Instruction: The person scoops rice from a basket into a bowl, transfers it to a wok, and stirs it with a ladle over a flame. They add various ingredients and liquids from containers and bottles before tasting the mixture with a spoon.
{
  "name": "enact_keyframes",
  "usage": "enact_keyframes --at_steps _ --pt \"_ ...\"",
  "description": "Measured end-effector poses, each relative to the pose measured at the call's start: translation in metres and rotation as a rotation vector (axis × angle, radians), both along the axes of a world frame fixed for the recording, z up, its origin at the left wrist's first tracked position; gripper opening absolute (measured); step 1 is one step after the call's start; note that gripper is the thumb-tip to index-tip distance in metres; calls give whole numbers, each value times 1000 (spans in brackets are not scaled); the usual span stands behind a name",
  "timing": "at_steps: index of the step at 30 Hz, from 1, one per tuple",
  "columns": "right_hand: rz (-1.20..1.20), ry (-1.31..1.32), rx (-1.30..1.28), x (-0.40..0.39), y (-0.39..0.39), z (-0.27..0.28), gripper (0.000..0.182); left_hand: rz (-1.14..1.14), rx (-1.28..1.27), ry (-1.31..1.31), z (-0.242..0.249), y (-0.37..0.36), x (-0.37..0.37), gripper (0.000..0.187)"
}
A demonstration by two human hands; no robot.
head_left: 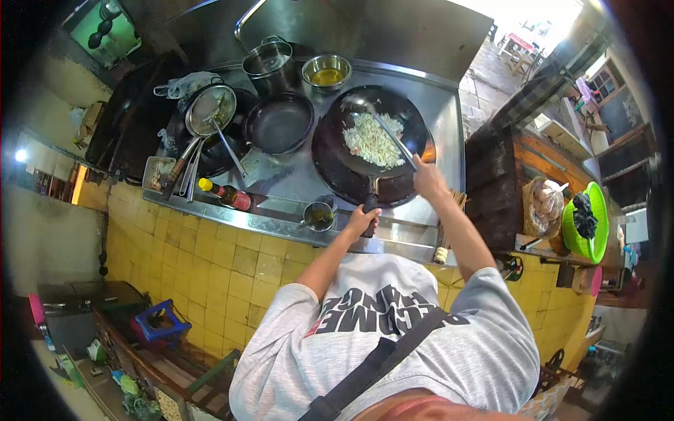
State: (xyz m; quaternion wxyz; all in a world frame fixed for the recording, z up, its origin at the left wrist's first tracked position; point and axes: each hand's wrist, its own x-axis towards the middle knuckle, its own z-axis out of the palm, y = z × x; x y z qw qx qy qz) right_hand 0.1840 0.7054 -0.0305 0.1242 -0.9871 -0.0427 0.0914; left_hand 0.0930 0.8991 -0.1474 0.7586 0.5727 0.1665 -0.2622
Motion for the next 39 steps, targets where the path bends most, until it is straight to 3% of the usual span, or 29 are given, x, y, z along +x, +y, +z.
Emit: enact_keyframes --at_steps 1,3,7,9,11,15,18,20,21,22,23,25,26,28,29,32,35,36,39 --pt "-48 49 -13 -17 -2 43 37 15 -12 3 1 0 -3 24" --pt "46 65 -77 -24 -23 63 37 2 -16 -13 0 -1 -2 24" --pt "-93 -18 55 -46 -24 40 25 1 -15 -6 0 0 -2 24" --pt "-14 -206 304 -37 -32 -39 28 11 -11 -3 0 -2 -1 25" --pt "-278 264 490 -38 -8 -29 32 26 -47 -27 -2 -1 -4 26" --pt "-322 336 455 -32 5 -25 38 11 -18 -2 -6 -1 -1 27" --pt "-277 89 273 -37 0 -53 42 10 -24 -45 -10 1 -3 27" --pt "-316 215 302 -23 -13 -48 44 7 -9 -12 1 0 -4 27" --pt "-349 281 345 -25 -12 -21 44 15 -12 -6 0 0 -8 27" --pt "-265 97 268 -26 -17 -27 44 25 -14 -12 0 -1 -5 26" --pt "-255 98 268 -31 -28 -45 44 31 -13 -12 -1 0 -5 26" --pt "-7 -180 73 -44 -45 -70 43 35 -10 -27 -5 1 -2 26" --pt "6 -180 69 -47 -52 -72 43 28 -16 -33 -6 0 -1 27" --pt "-170 120 207 -59 -57 -39 42 32 -27 -38 -6 -1 -3 27" --pt "-251 122 219 -71 -45 -19 42 40 -27 -36 -2 -1 -2 27" --pt "-160 83 190 -85 -47 -72 44 59 -20 -21 1 1 -4 27" --pt "-236 278 294 -66 -27 -15 43 58 -13 -3 -4 -2 -6 28" --pt "-155 89 250 -65 -33 -37 44 53 -38 -17 -12 -2 -5 28" --pt "-106 77 388 -71 -32 -68 45 62 -43 -34 -5 0 -4 27"
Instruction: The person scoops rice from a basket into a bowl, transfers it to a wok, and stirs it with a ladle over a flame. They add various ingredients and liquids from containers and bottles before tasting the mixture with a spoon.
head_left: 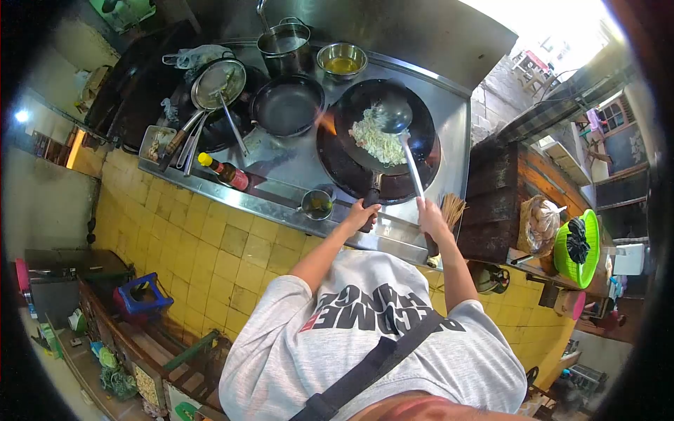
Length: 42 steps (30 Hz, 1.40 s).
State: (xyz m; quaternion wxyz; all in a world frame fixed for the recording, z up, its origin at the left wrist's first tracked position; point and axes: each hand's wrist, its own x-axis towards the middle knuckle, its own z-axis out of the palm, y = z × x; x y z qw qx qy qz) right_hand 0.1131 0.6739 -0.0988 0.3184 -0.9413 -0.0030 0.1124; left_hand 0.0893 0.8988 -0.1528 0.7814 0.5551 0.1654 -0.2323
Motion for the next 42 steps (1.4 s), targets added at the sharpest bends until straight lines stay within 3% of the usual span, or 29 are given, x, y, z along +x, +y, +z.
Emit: enact_keyframes --at_steps 2,5,8,9,13,17,18,20,23,27,28,30,32,34,35,36,39,41,42 --pt "139 8 55 1 4 -16 45 -19 35 -11 0 0 -2 26" --pt "-43 275 -29 5 54 53 47 4 46 4 -5 -3 -6 26" --pt "-86 219 -46 10 61 39 48 -18 43 7 -1 1 -1 27" --pt "-15 139 -182 17 52 4 48 -15 56 1 -2 1 0 28" --pt "-109 133 -69 28 47 34 47 -42 64 18 -1 0 0 29" --pt "-116 190 -212 36 22 5 49 -37 54 13 -1 0 0 29" --pt "-184 267 -149 33 28 51 48 -49 44 21 -5 1 -1 28" --pt "-157 122 -299 30 11 36 44 -57 35 21 -3 1 3 28" --pt "-128 132 -309 3 -12 9 42 -43 22 34 6 2 -1 27" --pt "-133 175 -274 -3 -6 60 44 -52 7 36 8 2 2 25" --pt "-146 175 -272 1 -9 35 44 -50 3 58 9 3 3 22" --pt "52 -96 -324 6 -18 -39 45 -75 -89 73 -4 5 9 19" --pt "-166 295 -182 14 -1 -9 47 -37 -284 197 3 -2 15 12" --pt "11 412 -239 20 -8 26 46 -123 -238 298 0 -4 26 13" --pt "70 368 -308 8 -7 72 43 -131 -293 374 2 -7 27 16" --pt "128 323 -378 -3 -7 119 40 32 -237 323 5 -25 24 17" --pt "179 90 -572 -30 -18 160 35 106 -292 382 125 -44 -2 16" --pt "328 103 -683 -42 -13 198 40 -62 -834 646 174 -36 -15 16" --pt "327 105 -677 -42 -13 206 40 -61 -828 649 169 -32 -10 16"
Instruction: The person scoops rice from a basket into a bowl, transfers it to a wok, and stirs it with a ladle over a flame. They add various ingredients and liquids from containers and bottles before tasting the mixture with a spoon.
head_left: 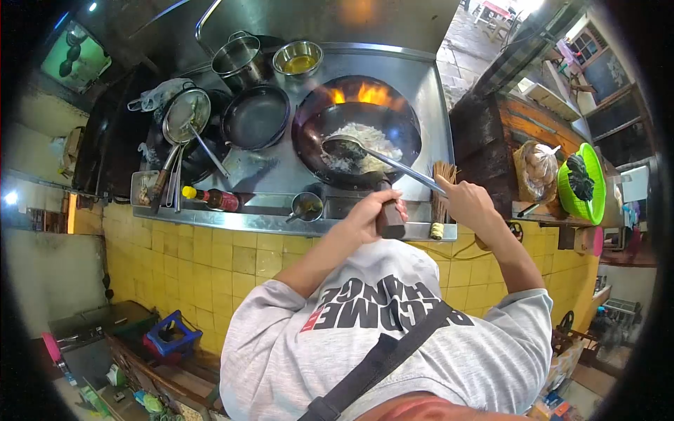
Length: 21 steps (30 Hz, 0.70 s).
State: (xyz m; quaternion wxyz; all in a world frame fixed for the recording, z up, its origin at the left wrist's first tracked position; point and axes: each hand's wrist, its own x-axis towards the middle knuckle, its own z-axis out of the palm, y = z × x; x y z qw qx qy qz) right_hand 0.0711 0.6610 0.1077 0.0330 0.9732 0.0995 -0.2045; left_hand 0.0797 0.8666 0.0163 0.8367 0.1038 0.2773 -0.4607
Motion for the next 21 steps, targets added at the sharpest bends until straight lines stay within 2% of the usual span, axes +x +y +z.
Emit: enact_keyframes --at_steps 2,3,4,6,8,9,10,12,13,14,16,17,18,19,20,21 --pt "48 58 38 -7 1 4 46 -49 169 -219 -30 13 8 17" --pt "67 39 83 -9 -2 -4 49 -89 149 -268 -65 25 12 15" --pt "66 42 84 -12 -2 -11 49 18 228 -247 -89 28 9 18" --pt "13 2 49 -16 1 -26 51 -77 552 -400 -80 26 -12 17" --pt "-67 51 11 -22 9 -39 54 -68 355 -203 -28 14 -45 16" --pt "-101 22 79 -25 9 -47 55 -169 315 -265 1 14 -54 13" --pt "-134 -22 145 -22 11 -47 56 -185 282 -166 13 10 -57 15" --pt "-136 69 141 -25 14 -40 57 -230 484 -392 -2 18 -35 14" --pt "-108 79 149 -28 14 -40 55 -122 394 -312 -16 26 -19 13" --pt "-81 75 159 -27 12 -41 53 -78 379 -296 -57 34 -1 14" --pt "-101 90 153 -32 15 -51 53 18 452 -183 -65 37 7 16" --pt "-139 36 112 -32 17 -58 53 -39 518 -255 -68 32 -5 16" --pt "-174 -24 67 -28 18 -62 53 -91 578 -333 -45 21 -23 15" --pt "-196 -28 78 -27 20 -64 53 -58 337 -161 -26 16 -41 17" --pt "-207 -29 85 -27 20 -63 53 -189 422 -333 -6 12 -56 18" --pt "-181 -12 117 -27 20 -61 52 -210 444 -278 10 11 -60 17"
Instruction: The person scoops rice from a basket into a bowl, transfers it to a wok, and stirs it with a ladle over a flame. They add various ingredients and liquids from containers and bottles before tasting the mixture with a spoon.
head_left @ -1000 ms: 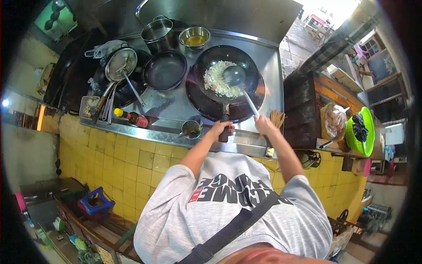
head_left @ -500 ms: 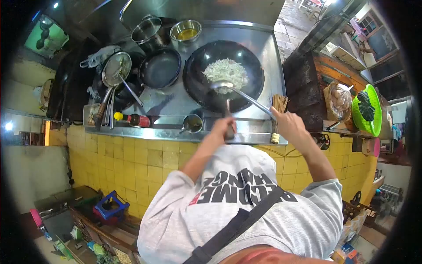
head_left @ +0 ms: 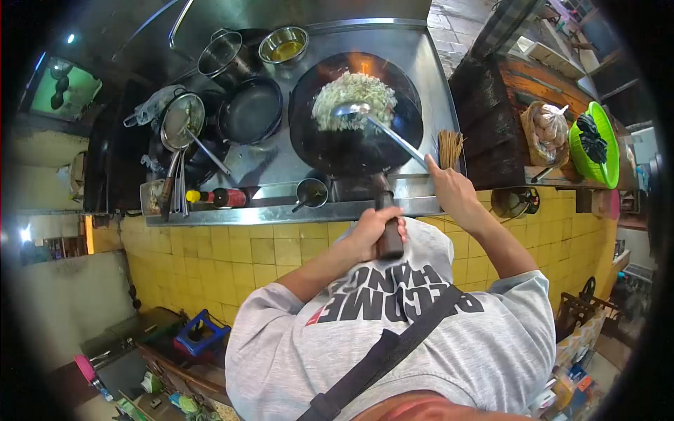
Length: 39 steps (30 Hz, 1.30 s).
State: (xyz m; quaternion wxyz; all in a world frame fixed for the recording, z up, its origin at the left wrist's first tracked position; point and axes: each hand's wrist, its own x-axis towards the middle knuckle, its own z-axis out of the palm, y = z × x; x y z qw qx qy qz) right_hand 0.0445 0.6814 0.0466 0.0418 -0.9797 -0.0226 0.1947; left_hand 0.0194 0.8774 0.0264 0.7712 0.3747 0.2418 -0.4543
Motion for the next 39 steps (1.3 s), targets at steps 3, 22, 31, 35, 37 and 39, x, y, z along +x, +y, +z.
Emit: enact_keyframes --at_steps 3,22,31,35,37,39 --pt "40 27 43 -5 -1 -4 51 -72 110 -130 -29 18 34 14" --pt "-397 89 605 58 27 -123 29 134 197 -321 -170 34 82 17" --pt "-304 -186 349 80 8 -140 35 123 204 -357 -161 36 80 18" --pt "-276 -176 395 66 -9 -134 36 144 211 -367 -172 36 81 18" --pt "-261 -142 388 60 -12 -138 37 139 210 -334 -168 38 80 18" --pt "-244 -108 374 65 -13 -131 37 119 204 -334 -166 38 79 19"
